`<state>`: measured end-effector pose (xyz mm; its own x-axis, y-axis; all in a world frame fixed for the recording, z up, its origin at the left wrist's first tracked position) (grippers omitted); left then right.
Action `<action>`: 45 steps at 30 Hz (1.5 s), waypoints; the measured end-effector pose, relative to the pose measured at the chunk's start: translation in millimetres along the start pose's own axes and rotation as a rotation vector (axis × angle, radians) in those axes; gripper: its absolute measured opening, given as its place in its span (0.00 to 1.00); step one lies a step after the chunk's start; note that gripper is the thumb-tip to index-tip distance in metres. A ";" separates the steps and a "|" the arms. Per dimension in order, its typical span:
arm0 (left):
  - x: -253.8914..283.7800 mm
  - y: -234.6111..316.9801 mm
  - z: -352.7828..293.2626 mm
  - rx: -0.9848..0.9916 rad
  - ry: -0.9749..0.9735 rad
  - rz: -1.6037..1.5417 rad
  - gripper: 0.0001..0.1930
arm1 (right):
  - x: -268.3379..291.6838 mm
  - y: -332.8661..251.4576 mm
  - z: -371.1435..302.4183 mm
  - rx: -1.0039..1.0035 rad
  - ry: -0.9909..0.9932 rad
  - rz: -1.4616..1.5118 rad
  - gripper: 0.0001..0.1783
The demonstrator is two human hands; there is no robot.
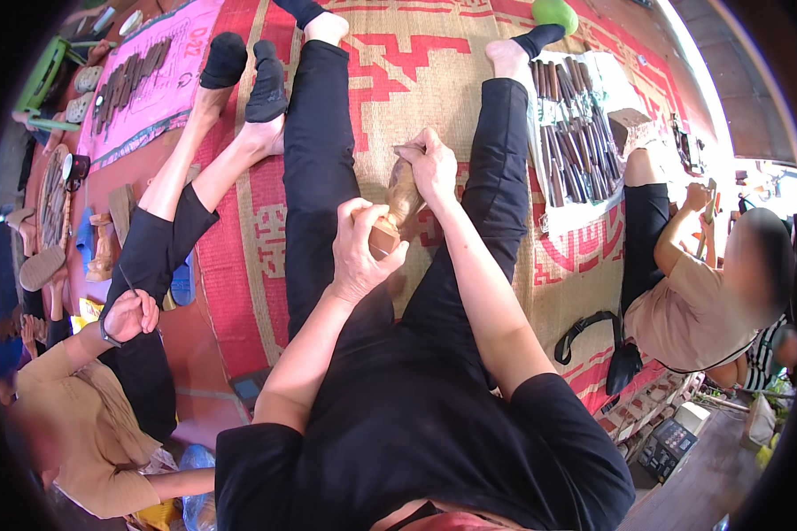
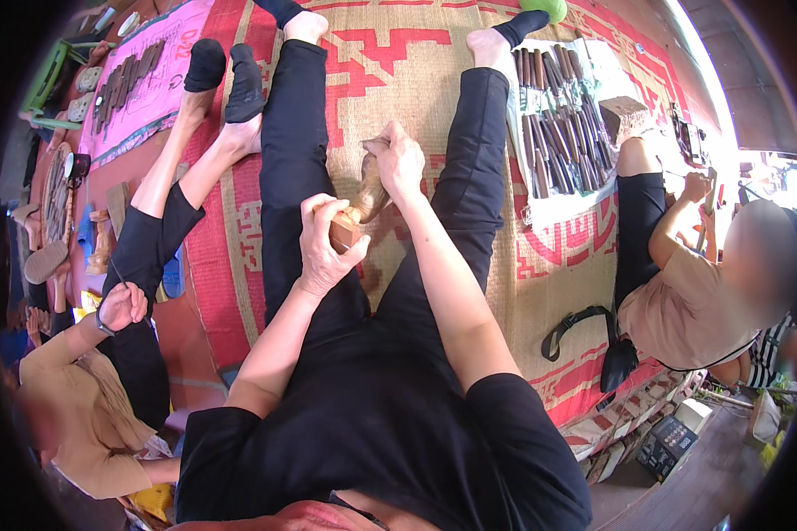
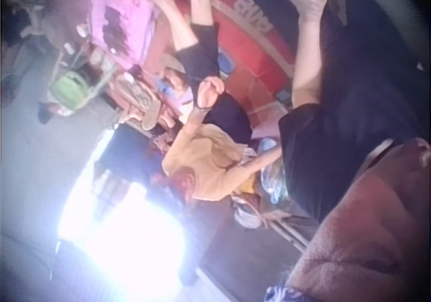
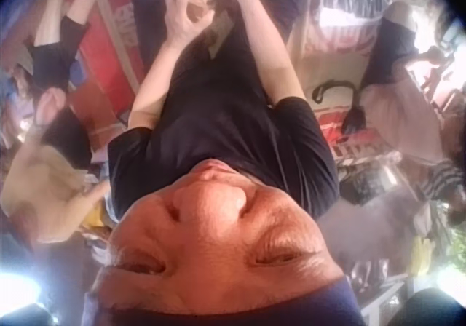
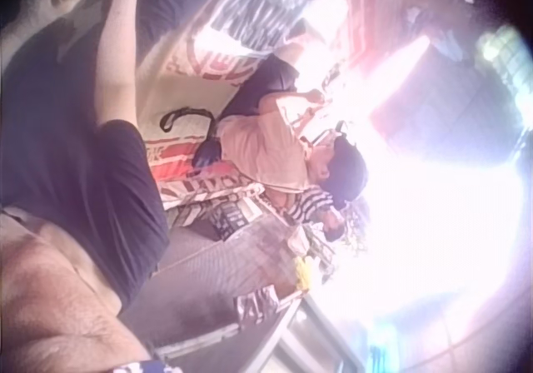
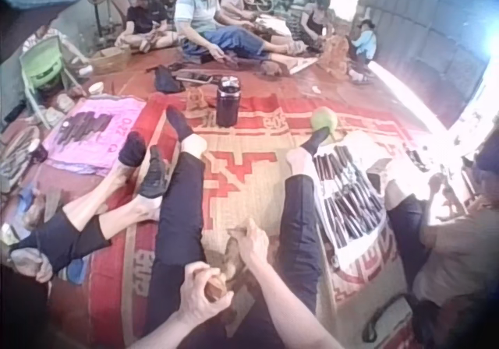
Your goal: The person sits on a mat on the floor and carves a small wooden object using a knife. They hold the object in their left hand and use the knife in their right hand to shape it. The person occasionally pauses to inspect the object or adjust their grip.
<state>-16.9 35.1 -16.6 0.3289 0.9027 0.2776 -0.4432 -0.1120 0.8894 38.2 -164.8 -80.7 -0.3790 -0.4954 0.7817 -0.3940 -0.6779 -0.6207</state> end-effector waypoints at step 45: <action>2.0 1.6 1.6 0.000 0.034 -0.015 0.34 | 14.1 -5.3 -1.6 0.004 -0.027 -0.024 0.17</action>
<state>-15.6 36.0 -14.1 0.3072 0.9176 0.2522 -0.4381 -0.0989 0.8935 33.6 -167.3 -66.5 -0.3468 -0.4935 0.7977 -0.3995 -0.6917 -0.6016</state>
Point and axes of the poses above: each hand's wrist, its own z-axis towards the middle knuckle, its own x-axis out of the back of the hand, y = z × x, the point moved 5 cm from there along z, towards the middle knuckle, and after that the axes turned 13 degrees about -z, right-handed, at the moved point
